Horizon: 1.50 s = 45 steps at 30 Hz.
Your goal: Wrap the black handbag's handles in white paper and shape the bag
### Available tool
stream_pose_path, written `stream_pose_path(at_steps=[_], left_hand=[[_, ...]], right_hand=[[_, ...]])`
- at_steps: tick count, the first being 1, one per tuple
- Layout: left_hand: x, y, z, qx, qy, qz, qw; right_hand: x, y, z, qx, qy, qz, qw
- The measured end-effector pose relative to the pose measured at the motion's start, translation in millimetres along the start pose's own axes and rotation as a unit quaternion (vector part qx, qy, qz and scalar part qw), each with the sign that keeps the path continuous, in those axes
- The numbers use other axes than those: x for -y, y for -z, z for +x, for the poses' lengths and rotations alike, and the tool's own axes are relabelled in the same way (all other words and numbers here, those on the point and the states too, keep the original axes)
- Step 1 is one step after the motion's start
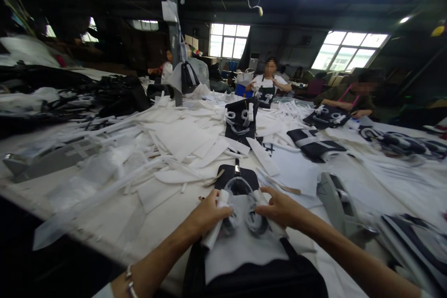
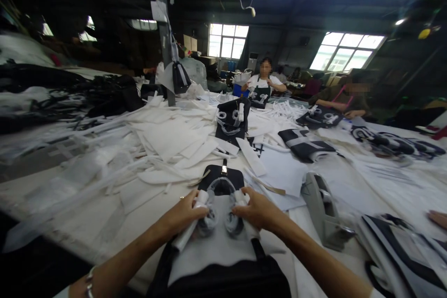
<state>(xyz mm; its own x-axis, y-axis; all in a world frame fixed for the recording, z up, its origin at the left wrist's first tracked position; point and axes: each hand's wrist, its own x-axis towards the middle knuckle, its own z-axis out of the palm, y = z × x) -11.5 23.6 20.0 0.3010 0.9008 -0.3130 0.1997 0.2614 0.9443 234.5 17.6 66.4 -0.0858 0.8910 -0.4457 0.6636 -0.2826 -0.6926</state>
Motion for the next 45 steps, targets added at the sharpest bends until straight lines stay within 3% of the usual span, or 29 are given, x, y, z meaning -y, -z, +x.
stream_pose_path(at_steps=[2, 4, 6, 7, 10, 15, 18, 21, 23, 27, 31, 34, 38, 41, 43, 45], left_hand=[[1.7, 1.5, -1.6, 0.014, 0.074, -0.136, 0.988], [4.6, 4.8, -6.4, 0.008, 0.078, -0.161, 0.984], [7.7, 7.8, -12.5, -0.028, -0.001, -0.02, 0.999], [8.9, 9.2, -15.3, -0.054, -0.052, 0.081, 0.994], [9.6, 16.0, -19.6, -0.11, -0.142, 0.309, 0.934], [1.4, 38.6, -3.7, -0.129, -0.175, 0.32, 0.922], [-3.6, 47.7, 21.6, -0.16, -0.192, 0.416, 0.874], [-1.5, 48.6, 51.7, -0.119, -0.181, 0.514, 0.83], [4.6, 46.6, 68.9, -0.089, -0.166, 0.539, 0.821], [19.0, 44.2, 88.7, -0.086, -0.144, 0.571, 0.804], [19.8, 54.1, 93.0, -0.122, -0.136, 0.566, 0.804], [7.7, 77.8, 85.1, -0.164, -0.133, 0.558, 0.802], [-19.5, 116.2, 56.8, -0.283, -0.114, 0.577, 0.758], [-40.0, 118.8, 34.2, -0.334, -0.163, 0.582, 0.723], [-47.9, 102.6, 25.0, -0.283, -0.225, 0.555, 0.749], [-48.1, 79.3, 22.6, -0.189, -0.239, 0.504, 0.808]], right_hand=[[-9.2, -5.6, -3.4, 0.019, 0.002, 0.136, 0.991], [-25.9, -11.9, -5.3, 0.014, 0.023, 0.218, 0.976], [-45.4, -19.3, -3.9, -0.029, 0.048, 0.174, 0.983], [-53.8, -22.5, -2.5, -0.052, 0.058, 0.126, 0.989], [-65.2, -23.4, 0.0, -0.096, 0.074, 0.022, 0.992], [-45.3, 3.0, -8.0, -0.144, 0.11, -0.054, 0.982], [-23.6, 12.2, -12.7, -0.146, 0.169, -0.084, 0.971], [-0.5, 6.7, -14.9, -0.092, 0.241, -0.116, 0.959], [10.2, -0.7, -15.9, -0.001, 0.263, -0.152, 0.953], [13.0, -9.3, -17.3, 0.17, 0.196, -0.247, 0.934], [6.2, -6.3, -17.0, 0.19, 0.167, -0.255, 0.933], [4.7, -4.2, -16.3, 0.189, 0.169, -0.25, 0.935], [4.3, -3.4, -16.5, 0.19, 0.184, -0.227, 0.937], [2.9, -1.4, -14.6, 0.191, 0.193, -0.203, 0.941], [3.2, 1.2, -10.3, 0.165, 0.192, -0.156, 0.955], [5.0, 4.7, -2.7, 0.101, 0.193, -0.096, 0.971]])
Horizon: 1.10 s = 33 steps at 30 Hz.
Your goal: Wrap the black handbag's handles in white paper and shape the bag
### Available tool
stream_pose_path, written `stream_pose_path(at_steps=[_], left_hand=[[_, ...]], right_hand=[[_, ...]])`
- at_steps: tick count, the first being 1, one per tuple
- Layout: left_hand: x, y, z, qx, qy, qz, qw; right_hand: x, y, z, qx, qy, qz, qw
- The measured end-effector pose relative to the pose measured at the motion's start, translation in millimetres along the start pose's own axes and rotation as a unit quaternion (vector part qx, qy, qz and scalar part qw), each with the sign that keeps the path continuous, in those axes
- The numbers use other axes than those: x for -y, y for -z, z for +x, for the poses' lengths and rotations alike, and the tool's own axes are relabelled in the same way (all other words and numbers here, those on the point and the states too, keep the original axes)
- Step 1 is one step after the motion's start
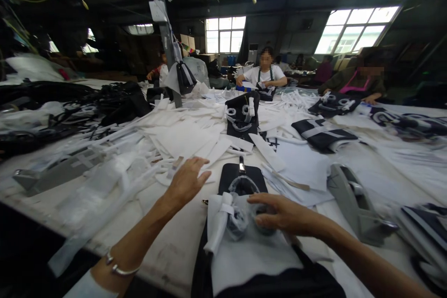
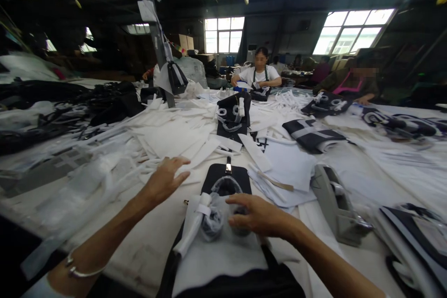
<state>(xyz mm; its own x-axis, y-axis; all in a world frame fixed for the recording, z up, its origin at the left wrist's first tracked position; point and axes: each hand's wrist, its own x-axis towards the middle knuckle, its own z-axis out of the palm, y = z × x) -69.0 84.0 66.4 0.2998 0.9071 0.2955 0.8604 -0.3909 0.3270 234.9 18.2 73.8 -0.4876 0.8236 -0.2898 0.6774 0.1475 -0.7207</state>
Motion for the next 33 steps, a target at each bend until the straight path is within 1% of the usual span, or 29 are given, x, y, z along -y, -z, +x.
stream_pose_path(at_steps=[2, 3, 5, 6, 8, 10, 13, 15, 17, 18, 19, 21, 23, 24, 25, 26, 28, 31, 33], left_hand=[[-15.3, -16.7, -2.6, 0.101, 0.02, -0.081, 0.991], [-18.8, -26.6, -3.5, 0.149, 0.037, -0.108, 0.982], [-17.6, -45.8, -5.0, 0.218, 0.057, -0.139, 0.964], [-13.7, -54.1, -5.8, 0.234, 0.061, -0.148, 0.959], [-3.0, -66.4, -8.1, 0.233, 0.072, -0.155, 0.957], [6.8, -72.9, -11.8, 0.228, 0.093, -0.158, 0.956], [12.2, -74.9, -18.9, 0.252, 0.112, -0.172, 0.946], [9.4, -73.6, -23.4, 0.279, 0.135, -0.212, 0.927], [4.1, -71.1, -27.8, 0.288, 0.169, -0.282, 0.9], [1.2, -69.6, -30.1, 0.286, 0.182, -0.331, 0.881], [-1.6, -68.0, -32.5, 0.284, 0.19, -0.387, 0.856], [-6.9, -65.1, -37.4, 0.279, 0.204, -0.505, 0.791], [-12.4, -63.3, -41.7, 0.264, 0.233, -0.608, 0.712], [-15.5, -62.6, -43.2, 0.248, 0.25, -0.644, 0.68], [-18.9, -62.0, -44.3, 0.228, 0.262, -0.669, 0.657], [-22.7, -61.2, -45.0, 0.209, 0.269, -0.687, 0.642], [-31.4, -57.8, -45.6, 0.184, 0.264, -0.708, 0.629], [-45.7, -47.4, -45.8, 0.174, 0.237, -0.718, 0.631], [-55.0, -38.4, -46.2, 0.177, 0.228, -0.719, 0.632]], right_hand=[[-3.9, 6.0, 9.1, -0.08, -0.002, 0.023, 0.997], [-7.6, 8.7, 14.0, -0.104, -0.005, 0.028, 0.994], [-19.5, 12.1, 23.6, -0.129, -0.019, 0.039, 0.991], [-27.8, 12.4, 27.9, -0.133, -0.031, 0.047, 0.989], [-47.4, 10.2, 34.9, -0.141, -0.055, 0.062, 0.987], [-67.0, 6.2, 39.6, -0.146, -0.079, 0.084, 0.983], [-87.9, 2.6, 43.0, -0.124, -0.117, 0.154, 0.973], [-94.9, 4.0, 43.9, -0.109, -0.14, 0.208, 0.962], [-98.5, 7.2, 44.2, -0.105, -0.158, 0.253, 0.949], [-99.8, 8.7, 44.2, -0.104, -0.164, 0.272, 0.943], [-101.0, 9.9, 44.1, -0.102, -0.168, 0.288, 0.937], [-103.2, 10.7, 43.1, -0.098, -0.169, 0.315, 0.929], [-104.0, 10.7, 40.9, -0.096, -0.164, 0.333, 0.923], [-103.3, 11.3, 39.2, -0.097, -0.16, 0.338, 0.922], [-101.6, 12.7, 37.3, -0.1, -0.155, 0.341, 0.922], [-98.5, 15.2, 35.1, -0.103, -0.148, 0.338, 0.924], [-88.7, 24.6, 30.5, -0.102, -0.118, 0.3, 0.941], [-66.6, 46.5, 25.9, -0.123, -0.033, 0.172, 0.977], [-50.3, 60.1, 25.5, -0.138, 0.022, 0.124, 0.982]])
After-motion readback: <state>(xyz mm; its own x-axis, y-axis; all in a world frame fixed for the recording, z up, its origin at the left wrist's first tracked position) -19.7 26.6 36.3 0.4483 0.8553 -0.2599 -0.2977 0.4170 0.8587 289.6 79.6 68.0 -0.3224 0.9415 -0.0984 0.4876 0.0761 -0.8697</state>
